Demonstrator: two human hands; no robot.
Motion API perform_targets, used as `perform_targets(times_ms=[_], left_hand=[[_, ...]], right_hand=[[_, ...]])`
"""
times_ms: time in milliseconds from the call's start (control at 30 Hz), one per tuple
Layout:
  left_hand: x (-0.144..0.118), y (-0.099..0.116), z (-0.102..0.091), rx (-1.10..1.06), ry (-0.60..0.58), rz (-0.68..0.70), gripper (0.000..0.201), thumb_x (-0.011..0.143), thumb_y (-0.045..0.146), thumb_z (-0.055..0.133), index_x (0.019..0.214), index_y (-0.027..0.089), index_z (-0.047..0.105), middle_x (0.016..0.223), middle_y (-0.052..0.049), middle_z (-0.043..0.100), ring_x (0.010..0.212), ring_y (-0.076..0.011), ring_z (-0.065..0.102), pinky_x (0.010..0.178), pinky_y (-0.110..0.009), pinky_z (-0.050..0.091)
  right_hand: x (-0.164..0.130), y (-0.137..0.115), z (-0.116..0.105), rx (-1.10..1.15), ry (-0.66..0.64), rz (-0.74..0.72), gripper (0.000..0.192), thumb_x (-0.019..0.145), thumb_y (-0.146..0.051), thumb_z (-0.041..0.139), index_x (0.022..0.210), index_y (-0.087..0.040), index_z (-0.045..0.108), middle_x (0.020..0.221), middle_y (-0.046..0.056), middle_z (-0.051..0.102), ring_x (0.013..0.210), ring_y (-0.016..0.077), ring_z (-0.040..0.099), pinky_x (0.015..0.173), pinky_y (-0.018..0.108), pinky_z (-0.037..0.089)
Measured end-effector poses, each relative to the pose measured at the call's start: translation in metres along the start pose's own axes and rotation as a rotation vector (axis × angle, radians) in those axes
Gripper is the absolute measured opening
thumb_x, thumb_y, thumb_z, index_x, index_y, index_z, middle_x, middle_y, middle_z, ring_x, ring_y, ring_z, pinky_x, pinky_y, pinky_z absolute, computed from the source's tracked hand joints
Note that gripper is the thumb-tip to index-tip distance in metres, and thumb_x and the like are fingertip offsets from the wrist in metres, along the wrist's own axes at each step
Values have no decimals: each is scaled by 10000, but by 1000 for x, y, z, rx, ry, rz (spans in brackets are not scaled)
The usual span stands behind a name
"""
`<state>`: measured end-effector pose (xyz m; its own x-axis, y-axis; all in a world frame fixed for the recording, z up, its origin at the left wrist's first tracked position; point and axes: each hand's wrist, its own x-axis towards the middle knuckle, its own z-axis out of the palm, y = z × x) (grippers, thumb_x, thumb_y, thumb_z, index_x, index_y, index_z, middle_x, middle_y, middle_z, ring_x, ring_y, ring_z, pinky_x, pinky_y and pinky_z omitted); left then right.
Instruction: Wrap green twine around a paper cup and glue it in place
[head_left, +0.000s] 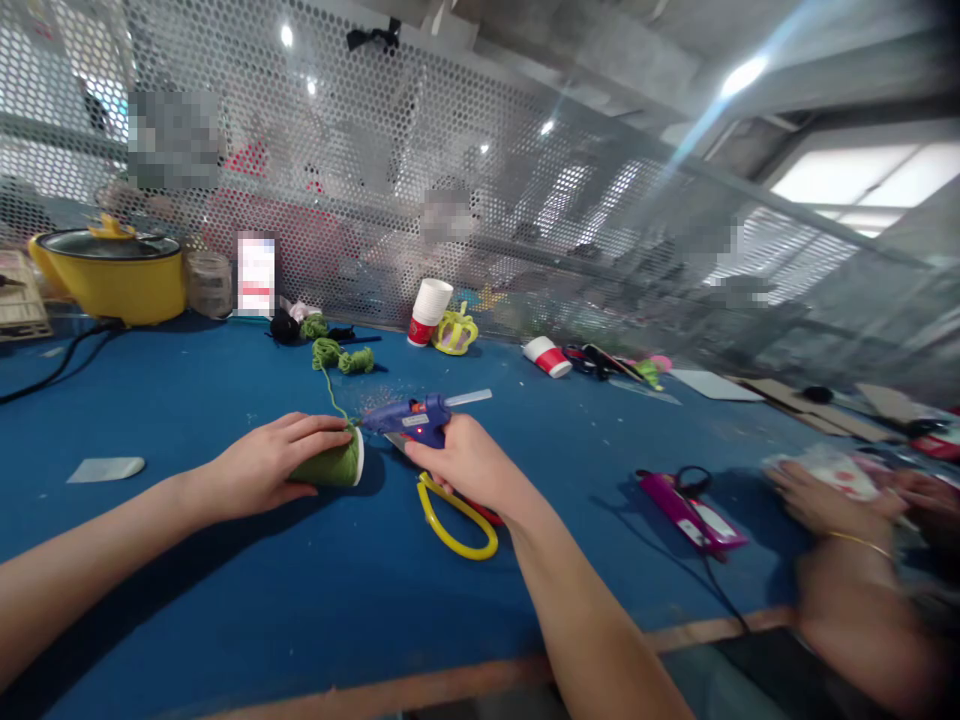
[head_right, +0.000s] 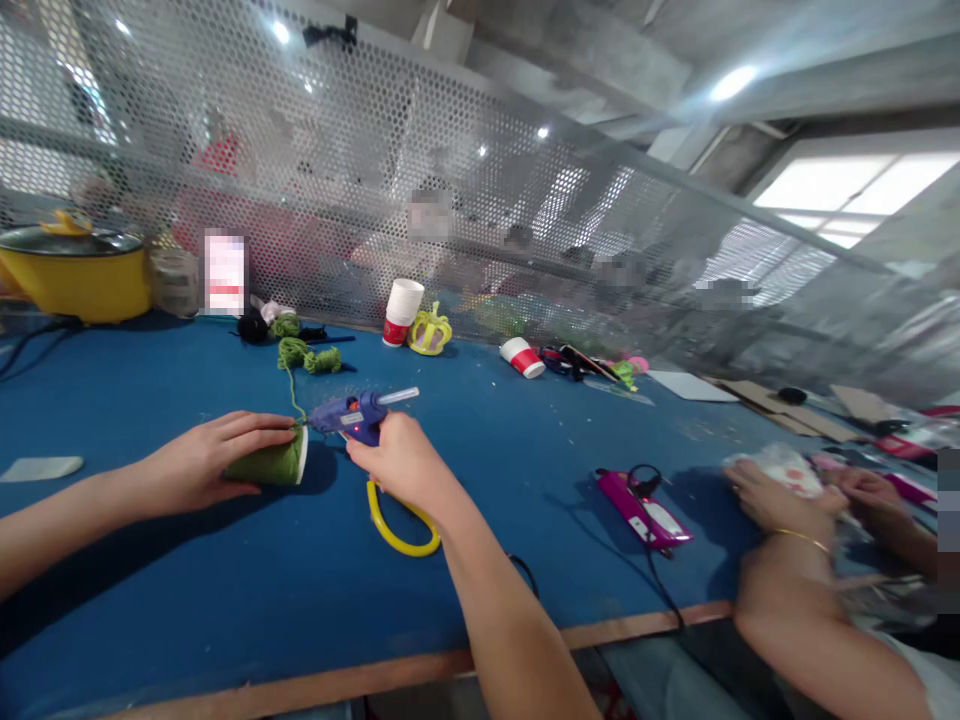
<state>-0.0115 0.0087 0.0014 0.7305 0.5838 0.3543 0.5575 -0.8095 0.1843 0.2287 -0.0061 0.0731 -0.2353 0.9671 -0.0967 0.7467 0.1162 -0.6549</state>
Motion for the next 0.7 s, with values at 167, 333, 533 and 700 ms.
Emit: perform_targets(times_ms=[167, 333, 533, 700], left_hand=[[0, -1, 0, 1, -1, 8, 534, 774, 208, 558, 1270, 228, 361, 1318, -77, 438, 1126, -229, 462, 929, -355, 410], [0, 0, -1, -7, 3, 10, 527, 781, 206, 549, 1272, 227, 357, 1317, -82, 439, 1131, -231, 460, 932, -363, 408], [0, -2, 0, -15, 5, 17, 529, 784, 210, 546, 1276, 234, 353, 1319, -80, 435, 1141, -234, 455, 937, -371, 408], [0, -3, 0, -22, 8, 13, 527, 779, 210, 556, 1267, 220, 359, 1312, -87, 445, 1145, -233, 454, 943, -370, 405]], right_hand=[[-2, 0, -1, 4, -5, 2, 142, 768, -276, 507, 725, -148, 551, 458, -25, 482, 385, 82, 462, 397, 174, 361], [-5, 0, -3, 32, -20, 16, 146, 767, -280, 512, 794, -146, 564, 515, -12, 522, 390, 80, 461, 387, 174, 376], [-10, -2, -7, 56, -47, 42, 156, 759, -282, 531, 808, -138, 567, 516, -18, 519, 383, 73, 442, 371, 170, 371], [-13, -3, -10, 63, -89, 41, 139, 755, -284, 531, 775, -147, 542, 481, -34, 492, 372, 72, 430, 357, 169, 357]])
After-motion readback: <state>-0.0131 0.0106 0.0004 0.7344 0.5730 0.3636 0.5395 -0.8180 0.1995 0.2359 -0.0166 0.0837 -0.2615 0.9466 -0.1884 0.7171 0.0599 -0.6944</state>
